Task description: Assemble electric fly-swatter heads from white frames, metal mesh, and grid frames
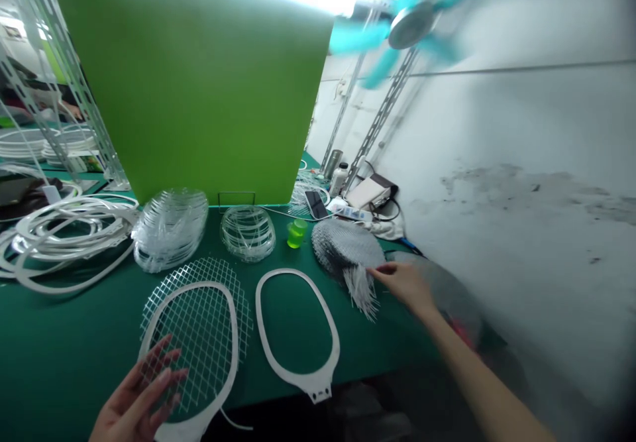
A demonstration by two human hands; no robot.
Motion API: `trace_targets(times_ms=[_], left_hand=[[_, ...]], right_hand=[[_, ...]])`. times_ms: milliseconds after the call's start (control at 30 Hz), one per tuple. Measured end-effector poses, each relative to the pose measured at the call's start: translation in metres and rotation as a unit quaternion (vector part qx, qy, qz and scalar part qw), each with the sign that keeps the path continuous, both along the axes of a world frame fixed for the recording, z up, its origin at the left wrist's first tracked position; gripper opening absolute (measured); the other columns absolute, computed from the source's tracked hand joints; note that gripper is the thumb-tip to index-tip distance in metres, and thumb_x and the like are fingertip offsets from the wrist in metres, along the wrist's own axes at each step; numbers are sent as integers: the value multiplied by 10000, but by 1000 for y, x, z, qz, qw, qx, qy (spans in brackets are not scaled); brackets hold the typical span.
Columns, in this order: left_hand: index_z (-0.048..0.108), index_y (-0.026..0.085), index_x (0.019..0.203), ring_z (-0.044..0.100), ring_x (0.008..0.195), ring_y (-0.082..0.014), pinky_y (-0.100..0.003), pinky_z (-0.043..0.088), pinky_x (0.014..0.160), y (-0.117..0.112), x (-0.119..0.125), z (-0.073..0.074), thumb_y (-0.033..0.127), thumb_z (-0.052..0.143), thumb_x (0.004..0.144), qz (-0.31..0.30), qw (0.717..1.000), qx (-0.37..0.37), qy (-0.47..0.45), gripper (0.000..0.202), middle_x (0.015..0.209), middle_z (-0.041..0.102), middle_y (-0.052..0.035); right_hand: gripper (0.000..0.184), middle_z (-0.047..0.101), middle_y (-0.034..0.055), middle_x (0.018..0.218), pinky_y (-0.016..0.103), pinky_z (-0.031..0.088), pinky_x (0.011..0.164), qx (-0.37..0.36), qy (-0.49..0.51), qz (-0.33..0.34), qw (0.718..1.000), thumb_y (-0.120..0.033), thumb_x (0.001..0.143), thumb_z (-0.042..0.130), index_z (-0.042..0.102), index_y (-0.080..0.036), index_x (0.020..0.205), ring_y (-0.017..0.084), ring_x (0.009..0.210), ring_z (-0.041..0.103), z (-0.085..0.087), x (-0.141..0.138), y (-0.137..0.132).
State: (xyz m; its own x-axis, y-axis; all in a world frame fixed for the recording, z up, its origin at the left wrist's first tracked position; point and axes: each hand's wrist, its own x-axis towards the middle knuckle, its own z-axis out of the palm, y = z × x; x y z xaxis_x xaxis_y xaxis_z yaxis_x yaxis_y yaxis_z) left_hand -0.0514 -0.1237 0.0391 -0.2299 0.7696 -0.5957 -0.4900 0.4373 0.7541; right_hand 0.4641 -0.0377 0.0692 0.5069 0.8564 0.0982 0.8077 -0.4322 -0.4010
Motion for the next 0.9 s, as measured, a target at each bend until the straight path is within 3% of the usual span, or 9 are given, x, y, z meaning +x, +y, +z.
trace_targets(times_ms=[133,233,333,533,633,800,900], left_hand=[[713,222,1169,733,992,-341,-289,648,658,0,5,3,190,877,580,-8,1000,-1,0,612,1199,728,-92],[701,225,1197,737,981,-336,-291,649,658,0,5,3,187,868,597,-10,1000,-4,-4,624,1193,729,-93],[692,223,1211,732,998,-341,-300,650,670,-1,4,0,198,861,611,-14,1000,-5,6,623,1190,729,-95],[694,205,1198,721,1022,-356,-298,646,670,-2,10,8,219,887,566,-30,999,9,14,660,1217,715,-103],[705,209,1177,723,1016,-356,-301,643,668,-3,12,13,216,888,567,-35,999,5,10,637,1194,725,-99],[724,218,1118,712,1043,-358,-311,642,683,-3,8,7,201,881,573,-28,999,-5,18,567,1196,726,-94],[727,221,1111,715,1028,-366,-317,643,674,-2,4,3,218,905,534,-23,1000,-9,14,604,1193,727,-94]], right_hand=[[269,778,85,836,290,491,645,10,19,-5,1000,-450,768,639,769,-216,737,260,814,725,-23,-11,-8],[226,774,74,811,275,480,628,15,13,1,1000,-383,764,628,769,-207,746,239,770,719,-26,-14,-8],[221,755,73,752,271,448,591,23,-12,3,1000,-368,762,619,753,-200,709,229,717,697,-12,-14,-4],[217,749,95,766,279,407,572,42,-66,-9,997,-369,725,632,760,-195,738,242,718,671,39,-11,23],[247,757,92,804,281,394,561,45,-87,3,995,-415,720,641,768,-210,770,253,750,675,47,-16,24],[245,744,60,704,273,367,492,-58,-64,55,995,-479,686,683,740,-247,633,233,648,670,26,-23,-8],[369,756,77,767,293,400,513,-1,-69,-15,997,-597,731,634,754,-249,706,256,692,679,15,-9,-18]])
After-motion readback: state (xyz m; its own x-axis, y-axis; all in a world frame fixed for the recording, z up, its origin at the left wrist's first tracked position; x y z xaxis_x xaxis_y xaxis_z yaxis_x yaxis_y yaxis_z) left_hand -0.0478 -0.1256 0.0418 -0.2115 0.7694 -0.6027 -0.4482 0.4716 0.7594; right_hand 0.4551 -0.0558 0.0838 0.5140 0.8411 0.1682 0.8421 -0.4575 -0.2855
